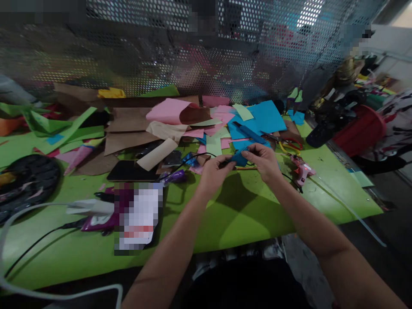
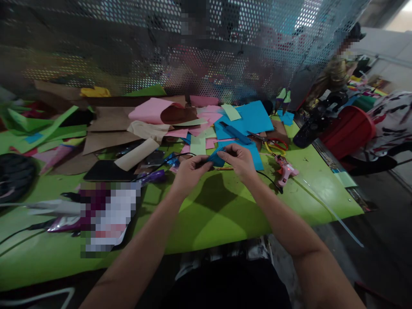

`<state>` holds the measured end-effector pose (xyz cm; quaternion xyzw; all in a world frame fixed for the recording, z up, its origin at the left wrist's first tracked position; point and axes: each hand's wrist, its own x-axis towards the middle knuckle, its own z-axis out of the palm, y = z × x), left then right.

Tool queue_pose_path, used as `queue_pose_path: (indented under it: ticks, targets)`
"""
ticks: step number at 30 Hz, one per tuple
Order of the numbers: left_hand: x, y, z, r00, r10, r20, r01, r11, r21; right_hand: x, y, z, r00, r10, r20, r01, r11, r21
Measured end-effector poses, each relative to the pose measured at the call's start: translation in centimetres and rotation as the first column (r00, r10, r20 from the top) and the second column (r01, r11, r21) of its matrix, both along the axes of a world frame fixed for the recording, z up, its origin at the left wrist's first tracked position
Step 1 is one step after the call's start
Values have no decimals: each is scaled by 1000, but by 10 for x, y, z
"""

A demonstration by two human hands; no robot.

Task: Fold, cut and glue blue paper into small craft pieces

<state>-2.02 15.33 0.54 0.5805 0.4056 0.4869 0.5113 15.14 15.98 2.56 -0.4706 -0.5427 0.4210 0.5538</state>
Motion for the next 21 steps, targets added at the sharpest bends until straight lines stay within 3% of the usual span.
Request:
queue_pose_path:
  ticks: [5, 21]
  targets:
    - [1, 0, 1, 996, -10, 87, 15, 999, -51, -1, -1, 1, 1000, 22, -5, -22, 1000, -3]
    - [2, 0, -2, 1000, 22, -15, -22, 1000, 7, 2, 0, -1, 1000, -7, 26, 7, 1000, 16]
